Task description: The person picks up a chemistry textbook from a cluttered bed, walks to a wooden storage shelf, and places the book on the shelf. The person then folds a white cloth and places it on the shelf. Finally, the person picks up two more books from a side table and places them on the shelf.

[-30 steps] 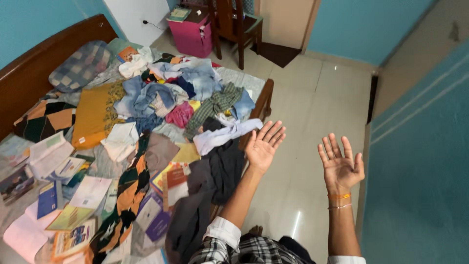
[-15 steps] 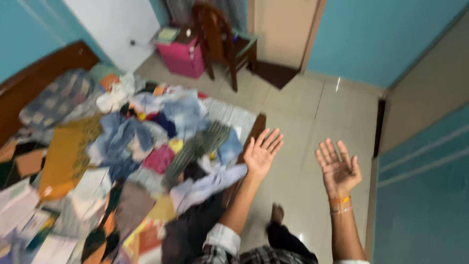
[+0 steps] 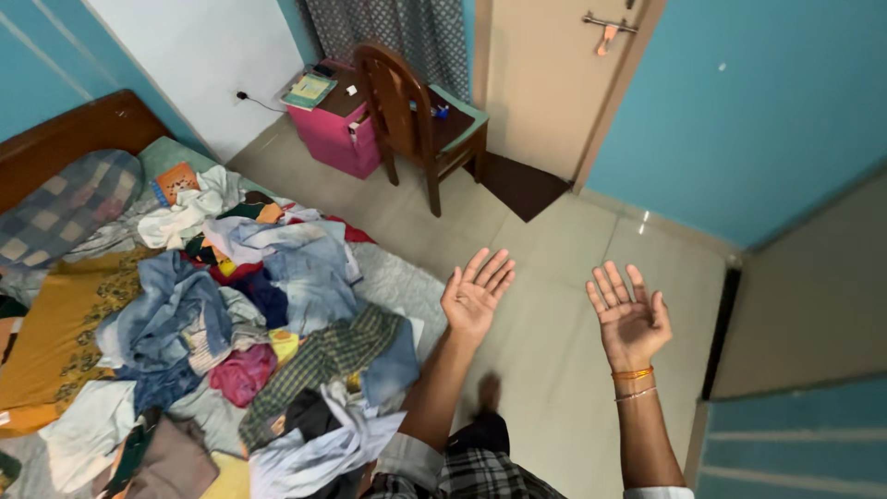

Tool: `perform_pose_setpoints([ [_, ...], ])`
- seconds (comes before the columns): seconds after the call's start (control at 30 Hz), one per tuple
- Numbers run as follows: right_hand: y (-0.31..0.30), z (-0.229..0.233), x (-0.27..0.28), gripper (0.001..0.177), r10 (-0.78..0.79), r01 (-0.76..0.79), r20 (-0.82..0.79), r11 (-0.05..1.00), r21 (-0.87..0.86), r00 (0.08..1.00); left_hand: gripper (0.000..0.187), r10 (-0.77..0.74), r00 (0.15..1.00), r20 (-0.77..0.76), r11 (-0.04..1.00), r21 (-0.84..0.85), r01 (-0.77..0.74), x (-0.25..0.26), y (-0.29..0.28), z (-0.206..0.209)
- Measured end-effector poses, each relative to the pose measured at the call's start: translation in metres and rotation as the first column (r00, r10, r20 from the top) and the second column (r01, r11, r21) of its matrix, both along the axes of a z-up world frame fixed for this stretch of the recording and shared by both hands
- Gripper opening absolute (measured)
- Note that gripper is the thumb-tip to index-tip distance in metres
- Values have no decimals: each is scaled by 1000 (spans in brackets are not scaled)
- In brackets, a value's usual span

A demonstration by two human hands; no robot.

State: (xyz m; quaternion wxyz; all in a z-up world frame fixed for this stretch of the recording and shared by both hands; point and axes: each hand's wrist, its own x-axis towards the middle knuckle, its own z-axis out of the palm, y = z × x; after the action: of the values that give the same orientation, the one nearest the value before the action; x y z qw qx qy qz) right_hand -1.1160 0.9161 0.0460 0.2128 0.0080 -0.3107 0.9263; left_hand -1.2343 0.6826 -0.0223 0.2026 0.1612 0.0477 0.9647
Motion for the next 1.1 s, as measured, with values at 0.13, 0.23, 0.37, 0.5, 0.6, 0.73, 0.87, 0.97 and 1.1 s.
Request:
perform_pose_setpoints([
  [0.13,38,-3,-95,58,78,-79,24,996,40,997,67,65,998,-18,997,-48,-66,-77,31,-18],
  [0.23,67,7,-170,59,134,-135,33,990,38,990,67,121,993,-6,992,-39,-121,-141,55,-16],
  [0.37,96,26,-274,60,199,-200,36,979,42,979,71,200,979,-26,977,-65,-201,-230,81,3],
  [0.5,117,31,-365,59,313,-313,9,948,59,950,69,289,956,-45,952,-92,-293,-297,91,23],
  [0.6,127,30,-432,60,383,-383,11,922,52,924,67,341,939,-33,935,-93,-343,-337,88,35],
  [0.73,132,20,-526,58,485,-485,26,873,52,874,66,474,880,-23,875,-99,-474,-386,82,34],
  [0.87,127,6,-622,53,630,-630,-13,776,-6,776,63,616,785,73,787,-110,-607,-433,72,23],
  [0.97,123,0,-690,55,759,-766,-116,643,-20,640,65,697,701,150,717,-117,-687,-470,71,22],
  [1.1,109,-2,-769,53,835,-837,-63,545,-44,547,65,783,601,164,621,-140,-771,-505,62,26],
])
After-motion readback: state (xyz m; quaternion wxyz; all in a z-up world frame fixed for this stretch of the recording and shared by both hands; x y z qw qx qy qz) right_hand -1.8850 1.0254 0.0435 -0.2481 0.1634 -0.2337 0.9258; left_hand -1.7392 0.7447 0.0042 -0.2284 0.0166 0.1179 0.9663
